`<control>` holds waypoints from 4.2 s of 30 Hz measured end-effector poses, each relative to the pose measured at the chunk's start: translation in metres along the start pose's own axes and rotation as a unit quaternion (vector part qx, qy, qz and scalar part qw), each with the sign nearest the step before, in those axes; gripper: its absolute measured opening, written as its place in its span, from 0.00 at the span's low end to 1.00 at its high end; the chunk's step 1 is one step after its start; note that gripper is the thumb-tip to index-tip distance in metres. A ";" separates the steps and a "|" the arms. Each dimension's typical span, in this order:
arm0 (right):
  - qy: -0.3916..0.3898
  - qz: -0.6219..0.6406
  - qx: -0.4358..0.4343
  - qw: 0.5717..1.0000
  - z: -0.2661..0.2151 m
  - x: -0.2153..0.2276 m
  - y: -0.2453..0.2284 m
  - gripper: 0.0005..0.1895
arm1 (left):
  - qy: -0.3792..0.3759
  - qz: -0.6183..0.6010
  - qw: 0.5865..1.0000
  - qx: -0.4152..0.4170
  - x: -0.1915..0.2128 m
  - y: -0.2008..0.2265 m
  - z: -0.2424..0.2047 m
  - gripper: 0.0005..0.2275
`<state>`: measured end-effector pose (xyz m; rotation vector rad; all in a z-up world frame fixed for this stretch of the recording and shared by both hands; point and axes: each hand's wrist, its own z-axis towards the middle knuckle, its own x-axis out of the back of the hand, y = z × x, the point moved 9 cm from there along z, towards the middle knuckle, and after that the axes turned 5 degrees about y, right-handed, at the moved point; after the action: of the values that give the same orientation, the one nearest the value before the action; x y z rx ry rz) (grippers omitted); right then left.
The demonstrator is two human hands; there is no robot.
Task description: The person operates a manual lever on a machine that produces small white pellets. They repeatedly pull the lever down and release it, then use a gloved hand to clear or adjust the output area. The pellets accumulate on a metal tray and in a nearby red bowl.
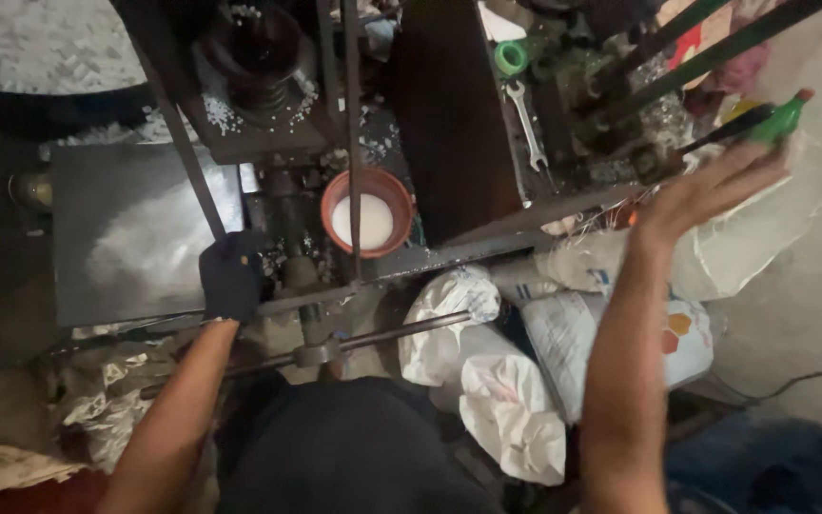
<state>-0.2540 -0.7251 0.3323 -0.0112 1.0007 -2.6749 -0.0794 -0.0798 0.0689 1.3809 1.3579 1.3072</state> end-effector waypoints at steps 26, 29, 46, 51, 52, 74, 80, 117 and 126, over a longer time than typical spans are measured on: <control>-0.140 -0.272 0.240 0.921 0.063 -0.137 -0.063 0.07 | 0.024 0.015 0.999 0.022 0.004 0.014 -0.003 0.12; -0.133 -0.266 0.199 0.934 0.067 -0.135 -0.057 0.09 | 0.021 0.008 1.000 0.013 0.004 0.016 -0.004 0.12; -0.123 -0.263 0.192 0.937 0.072 -0.131 -0.031 0.14 | 0.012 -0.006 0.998 0.060 0.003 -0.001 0.001 0.13; -0.101 -0.355 0.199 0.908 0.079 -0.128 -0.014 0.18 | 0.015 0.022 0.999 0.018 0.004 0.001 0.003 0.13; -0.096 -0.355 0.195 0.909 0.079 -0.127 -0.013 0.20 | 0.014 0.024 1.000 0.015 0.004 0.001 0.003 0.13; -0.295 -0.484 0.365 0.739 0.065 -0.099 -0.067 0.22 | -0.016 -0.029 0.999 0.022 -0.001 0.001 -0.005 0.11; -0.099 -0.410 0.318 0.849 0.029 -0.020 -0.114 0.16 | -0.032 0.037 0.995 -0.086 0.002 -0.012 0.002 0.12; 0.097 0.230 -0.677 0.692 -0.435 0.039 0.035 0.22 | -0.477 0.563 0.668 -0.097 0.106 -0.204 -0.065 0.17; -0.579 -0.005 -0.576 0.577 -0.510 -0.076 -0.292 0.10 | -0.497 0.570 0.654 -0.033 0.128 -0.307 -0.060 0.19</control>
<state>-0.3111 -0.1675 0.1402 -1.6736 1.7514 -0.8963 -0.2055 0.0761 -0.2032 2.4626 -0.4685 0.8389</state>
